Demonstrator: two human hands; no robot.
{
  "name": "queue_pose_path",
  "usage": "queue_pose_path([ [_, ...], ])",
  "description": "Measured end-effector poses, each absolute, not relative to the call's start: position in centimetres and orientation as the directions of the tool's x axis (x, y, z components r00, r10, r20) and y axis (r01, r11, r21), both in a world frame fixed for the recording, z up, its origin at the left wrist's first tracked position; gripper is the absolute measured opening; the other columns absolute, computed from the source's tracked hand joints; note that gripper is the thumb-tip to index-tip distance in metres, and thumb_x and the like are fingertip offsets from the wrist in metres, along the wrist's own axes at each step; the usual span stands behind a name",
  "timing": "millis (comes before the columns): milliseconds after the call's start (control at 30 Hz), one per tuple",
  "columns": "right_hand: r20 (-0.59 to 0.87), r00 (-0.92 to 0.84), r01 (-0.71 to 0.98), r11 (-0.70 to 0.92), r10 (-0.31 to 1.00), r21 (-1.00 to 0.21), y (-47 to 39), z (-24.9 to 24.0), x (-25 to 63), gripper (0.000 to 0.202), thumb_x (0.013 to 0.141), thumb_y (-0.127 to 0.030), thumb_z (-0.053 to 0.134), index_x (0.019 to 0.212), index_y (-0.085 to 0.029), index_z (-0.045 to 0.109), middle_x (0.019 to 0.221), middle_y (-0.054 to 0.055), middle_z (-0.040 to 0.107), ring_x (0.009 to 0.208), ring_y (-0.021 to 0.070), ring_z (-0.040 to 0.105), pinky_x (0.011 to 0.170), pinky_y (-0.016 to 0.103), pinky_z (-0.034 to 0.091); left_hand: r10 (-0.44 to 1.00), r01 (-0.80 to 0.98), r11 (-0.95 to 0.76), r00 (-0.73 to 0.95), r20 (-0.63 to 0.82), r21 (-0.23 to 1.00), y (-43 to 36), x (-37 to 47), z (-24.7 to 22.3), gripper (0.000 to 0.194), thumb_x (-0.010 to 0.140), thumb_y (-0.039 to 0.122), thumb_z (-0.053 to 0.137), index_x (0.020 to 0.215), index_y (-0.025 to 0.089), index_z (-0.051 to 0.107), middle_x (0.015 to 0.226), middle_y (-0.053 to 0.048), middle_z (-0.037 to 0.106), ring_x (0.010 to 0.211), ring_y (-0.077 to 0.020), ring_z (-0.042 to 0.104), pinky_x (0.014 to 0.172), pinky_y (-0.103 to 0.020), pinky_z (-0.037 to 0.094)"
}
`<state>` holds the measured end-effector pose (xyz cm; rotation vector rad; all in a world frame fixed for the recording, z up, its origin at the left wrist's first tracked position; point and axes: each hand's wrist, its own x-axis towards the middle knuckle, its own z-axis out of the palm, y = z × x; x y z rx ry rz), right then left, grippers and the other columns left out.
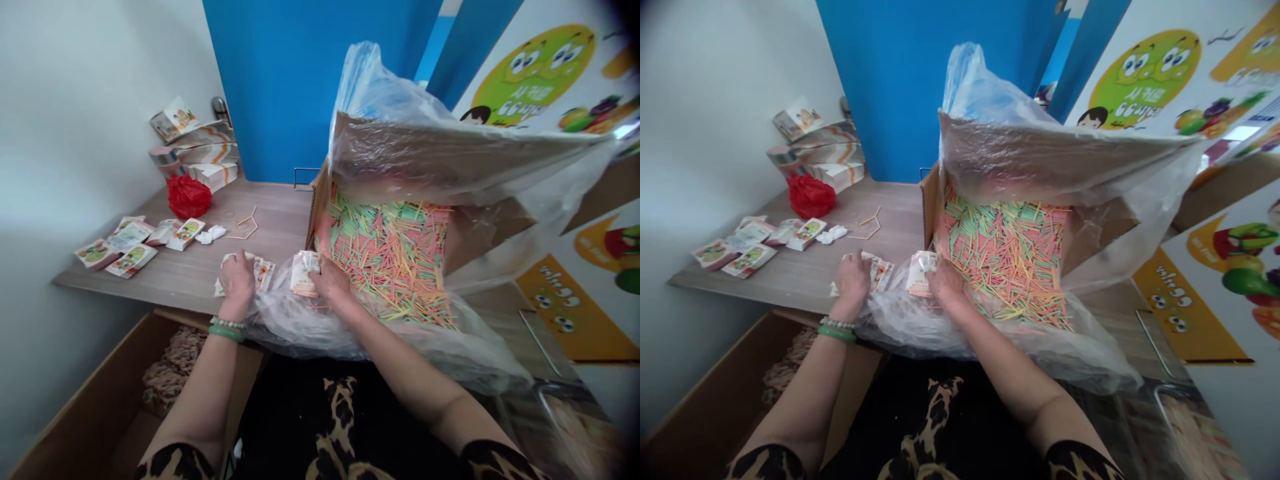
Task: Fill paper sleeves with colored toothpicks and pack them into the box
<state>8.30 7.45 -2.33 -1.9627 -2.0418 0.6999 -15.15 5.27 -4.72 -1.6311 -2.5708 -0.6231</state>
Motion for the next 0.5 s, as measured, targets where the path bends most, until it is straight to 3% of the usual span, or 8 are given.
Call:
queue_pose_path([
  [167,-0.113,-0.059,0.835,-0.013,0.992,-0.55,7.5,-2.8,9.7,0.028,0.091,-0.022,0.047,0.107,-0.021,0.07,0.109,0.01,0.072,0.102,0.0261,0.066,0.085,0.032,0.046,0.817,0.852,0.358,-0.483,0.313,0.381,3.9,-14.5,-3.1,0.041,0.098,0.03,0.043,0.13,0.01,0.06,0.118,-0.021,0.062,0.105,-0.0308,0.058,0.085,-0.04,0.044],
  [267,-0.067,-0.049,0.802,-0.001,0.997,-0.597,6.7,-2.1,10.9,0.028,0.091,-0.021,0.047,0.105,-0.023,0.071,0.1,0.008,0.073,0.096,0.0254,0.066,0.083,0.033,0.045,0.819,0.785,0.215,-0.469,0.331,0.581,2.6,-11.8,-1.7,0.033,0.094,0.031,0.049,0.114,0.015,0.07,0.114,-0.016,0.066,0.104,-0.0282,0.059,0.091,-0.041,0.045],
  [333,-0.007,-0.069,0.721,0.045,0.998,-0.692,6.1,-1.8,11.4,0.023,0.088,-0.021,0.05,0.096,-0.024,0.071,0.091,0.005,0.071,0.09,0.0234,0.064,0.08,0.032,0.044,0.877,0.594,0.083,-0.426,0.225,0.8,2.1,-9.1,-1.2,0.029,0.086,0.032,0.06,0.108,0.018,0.072,0.104,-0.011,0.07,0.093,-0.0241,0.062,0.087,-0.038,0.048],
  [400,0.025,-0.181,0.521,0.118,0.983,-0.845,5.6,-1.8,11.6,0.016,0.084,-0.026,0.055,0.087,-0.023,0.07,0.083,0.001,0.068,0.082,0.02,0.062,0.075,0.029,0.044,0.952,0.284,0.047,-0.302,0.043,0.958,2.0,-6.4,-1.1,0.036,0.072,0.034,0.073,0.105,0.017,0.073,0.095,-0.008,0.072,0.081,-0.0205,0.062,0.078,-0.035,0.05],
  [500,0.0,-0.363,0.207,0.081,0.932,-0.975,5.8,-2.2,12.2,0.017,0.08,-0.037,0.061,0.08,-0.02,0.067,0.074,-0.002,0.063,0.072,0.016,0.058,0.068,0.026,0.044,0.986,-0.14,0.123,-0.097,-0.137,0.983,2.3,-3.6,-1.3,0.035,0.06,0.036,0.082,0.087,0.015,0.074,0.081,-0.006,0.073,0.071,-0.0184,0.063,0.07,-0.033,0.052],
])
